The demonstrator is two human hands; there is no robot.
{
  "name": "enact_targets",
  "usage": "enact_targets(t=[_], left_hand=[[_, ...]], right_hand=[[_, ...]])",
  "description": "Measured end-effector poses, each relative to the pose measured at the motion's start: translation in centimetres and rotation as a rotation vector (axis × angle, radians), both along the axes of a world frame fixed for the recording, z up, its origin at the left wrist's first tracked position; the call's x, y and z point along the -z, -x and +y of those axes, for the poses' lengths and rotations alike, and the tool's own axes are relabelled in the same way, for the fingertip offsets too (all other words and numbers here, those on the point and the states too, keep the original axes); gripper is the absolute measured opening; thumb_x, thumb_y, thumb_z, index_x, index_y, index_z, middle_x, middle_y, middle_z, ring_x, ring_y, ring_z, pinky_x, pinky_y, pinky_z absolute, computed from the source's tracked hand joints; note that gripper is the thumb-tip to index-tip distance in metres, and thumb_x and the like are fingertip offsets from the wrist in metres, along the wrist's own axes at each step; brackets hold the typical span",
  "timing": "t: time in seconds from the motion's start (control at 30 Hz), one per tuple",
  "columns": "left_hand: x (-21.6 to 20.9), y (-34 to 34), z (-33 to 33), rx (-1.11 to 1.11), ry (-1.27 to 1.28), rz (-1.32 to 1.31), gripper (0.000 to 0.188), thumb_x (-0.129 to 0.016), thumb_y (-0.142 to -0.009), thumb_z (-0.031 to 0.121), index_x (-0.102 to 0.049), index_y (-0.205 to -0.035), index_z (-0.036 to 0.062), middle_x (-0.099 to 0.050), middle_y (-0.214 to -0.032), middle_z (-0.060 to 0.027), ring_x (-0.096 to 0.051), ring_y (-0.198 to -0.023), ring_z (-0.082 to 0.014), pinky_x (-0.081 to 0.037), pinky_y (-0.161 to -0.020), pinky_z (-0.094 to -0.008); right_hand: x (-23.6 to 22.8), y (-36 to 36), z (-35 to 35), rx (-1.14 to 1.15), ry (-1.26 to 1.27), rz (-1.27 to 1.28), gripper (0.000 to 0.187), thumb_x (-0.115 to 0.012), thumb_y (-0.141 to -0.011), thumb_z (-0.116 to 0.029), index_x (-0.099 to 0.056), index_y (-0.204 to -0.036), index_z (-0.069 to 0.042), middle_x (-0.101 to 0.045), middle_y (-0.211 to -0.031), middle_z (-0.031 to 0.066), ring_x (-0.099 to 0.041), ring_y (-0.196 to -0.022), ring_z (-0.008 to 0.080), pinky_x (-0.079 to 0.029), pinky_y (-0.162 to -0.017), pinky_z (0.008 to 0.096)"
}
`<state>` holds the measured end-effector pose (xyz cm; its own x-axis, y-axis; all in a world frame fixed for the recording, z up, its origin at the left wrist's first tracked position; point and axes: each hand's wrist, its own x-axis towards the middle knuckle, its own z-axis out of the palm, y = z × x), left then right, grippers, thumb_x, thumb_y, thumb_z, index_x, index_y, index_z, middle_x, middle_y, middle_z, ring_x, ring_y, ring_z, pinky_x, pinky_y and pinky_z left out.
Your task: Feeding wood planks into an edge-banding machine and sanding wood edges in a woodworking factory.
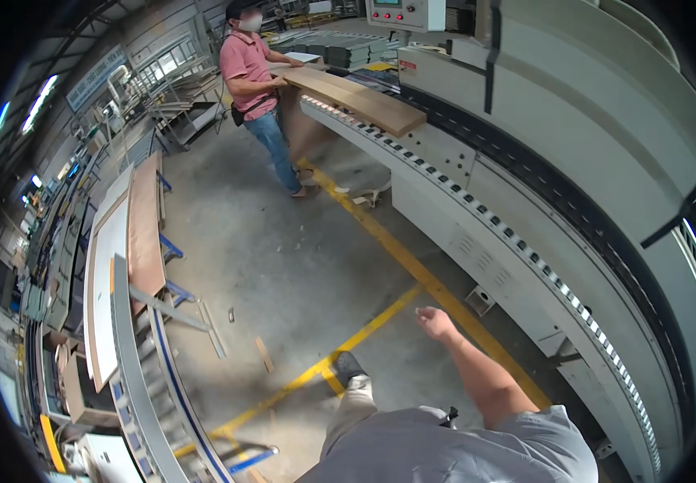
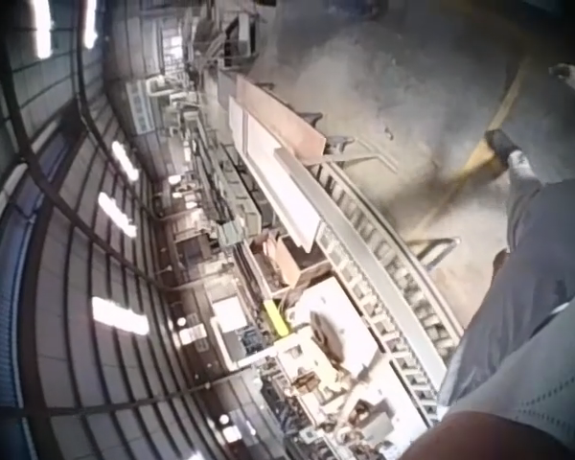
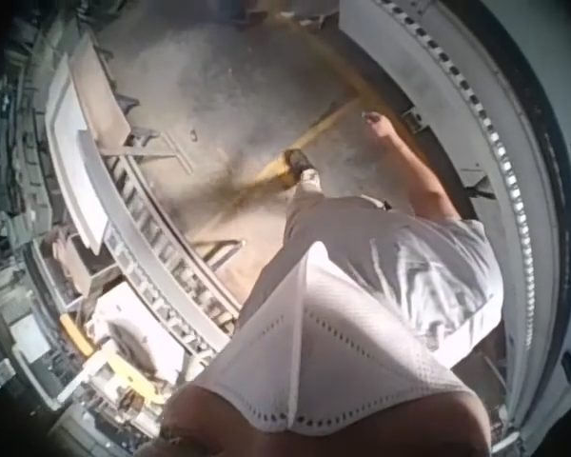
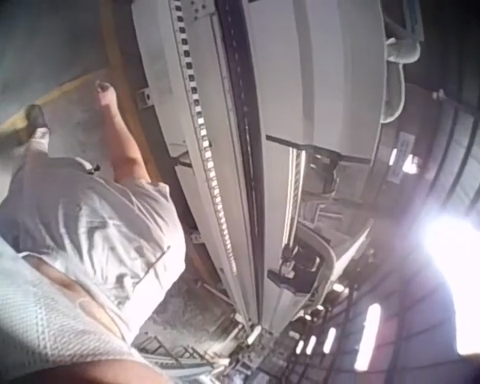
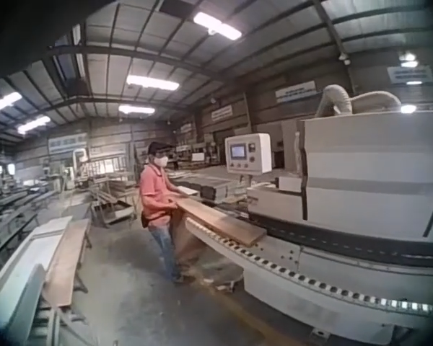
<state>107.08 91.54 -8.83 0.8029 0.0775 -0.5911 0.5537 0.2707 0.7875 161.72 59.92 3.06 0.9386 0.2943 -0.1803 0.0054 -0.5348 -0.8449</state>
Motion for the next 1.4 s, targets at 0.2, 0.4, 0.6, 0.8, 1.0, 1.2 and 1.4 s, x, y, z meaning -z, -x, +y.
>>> enact_targets(t=[0.2,0.4,0.6,0.8,1.0,1.2,1.4], left_hand=[[0.3,-13.8,14.7,0.049,0.391,0.007,0.021,-0.051,-0.092,0.028,-0.063,-0.098,0.0112,-0.062,-0.087,-0.0041,-0.061,-0.076,-0.0184,-0.051,-0.062,-0.0358],[-8.1,-43.6,37.2,-0.429,-0.238,0.254,0.017,-0.057,-0.092,0.022,-0.061,-0.104,0.0116,-0.063,-0.088,-0.0037,-0.059,-0.067,-0.0130,-0.046,-0.054,-0.0255],[-13.2,-69.2,46.9,-0.440,-0.283,-0.023,0.019,-0.058,-0.093,0.015,-0.058,-0.112,0.0098,-0.060,-0.091,-0.0008,-0.056,-0.072,-0.0080,-0.043,-0.056,-0.0238],[-12.2,-80.4,48.3,0.067,-0.232,0.454,0.039,-0.062,-0.089,0.030,-0.053,-0.122,0.0104,-0.059,-0.111,-0.0076,-0.059,-0.100,-0.0248,-0.047,-0.082,-0.0422],[-12.6,-89.9,53.2,-0.002,-0.217,0.482,0.043,-0.058,-0.091,0.032,-0.051,-0.127,0.0106,-0.060,-0.116,-0.0083,-0.060,-0.098,-0.0252,-0.048,-0.081,-0.0413],[-9.0,-99.5,62.7,0.190,-0.248,0.613,0.042,-0.058,-0.090,0.033,-0.052,-0.124,0.0097,-0.061,-0.115,-0.0086,-0.061,-0.097,-0.0255,-0.048,-0.080,-0.0413],[-10.5,-113.3,69.1,0.205,-0.345,0.350,0.037,-0.061,-0.092,0.030,-0.056,-0.123,0.0096,-0.062,-0.108,-0.0042,-0.060,-0.092,-0.0187,-0.048,-0.076,-0.0333]], right_hand=[[6.6,-5.2,4.1,-0.381,0.532,0.101,0.027,-0.057,-0.086,-0.030,-0.068,-0.100,-0.010,-0.070,-0.090,0.0108,-0.066,-0.083,0.0275,-0.052,-0.075,0.0371],[14.9,-4.0,5.7,-0.559,0.748,0.250,0.021,-0.056,-0.086,-0.025,-0.066,-0.103,-0.020,-0.066,-0.104,0.0021,-0.063,-0.099,0.0261,-0.055,-0.080,0.0371],[16.9,-11.2,13.6,-0.764,0.902,0.118,0.019,-0.058,-0.081,-0.021,-0.066,-0.098,-0.017,-0.066,-0.102,0.0011,-0.064,-0.100,0.0221,-0.056,-0.079,0.0360],[14.7,-33.7,26.4,-0.205,0.543,-0.011,0.023,-0.055,-0.087,-0.025,-0.071,-0.090,-0.009,-0.069,-0.097,0.0142,-0.065,-0.083,0.0364,-0.053,-0.075,0.0465],[-3.0,-49.0,38.5,0.114,0.082,0.220,0.042,-0.060,-0.084,-0.030,-0.064,-0.115,-0.003,-0.065,-0.111,0.0200,-0.061,-0.105,0.0363,-0.048,-0.091,0.0403],[-18.9,-62.2,48.0,0.048,-0.055,-0.201,0.034,-0.063,-0.087,-0.020,-0.062,-0.116,-0.002,-0.063,-0.113,0.0173,-0.060,-0.107,0.0341,-0.047,-0.094,0.0399],[-21.9,-77.9,45.0,0.716,0.364,-0.688,0.038,-0.065,-0.088,-0.024,-0.059,-0.118,-0.001,-0.059,-0.119,0.0191,-0.056,-0.111,0.0372,-0.047,-0.094,0.0407]])
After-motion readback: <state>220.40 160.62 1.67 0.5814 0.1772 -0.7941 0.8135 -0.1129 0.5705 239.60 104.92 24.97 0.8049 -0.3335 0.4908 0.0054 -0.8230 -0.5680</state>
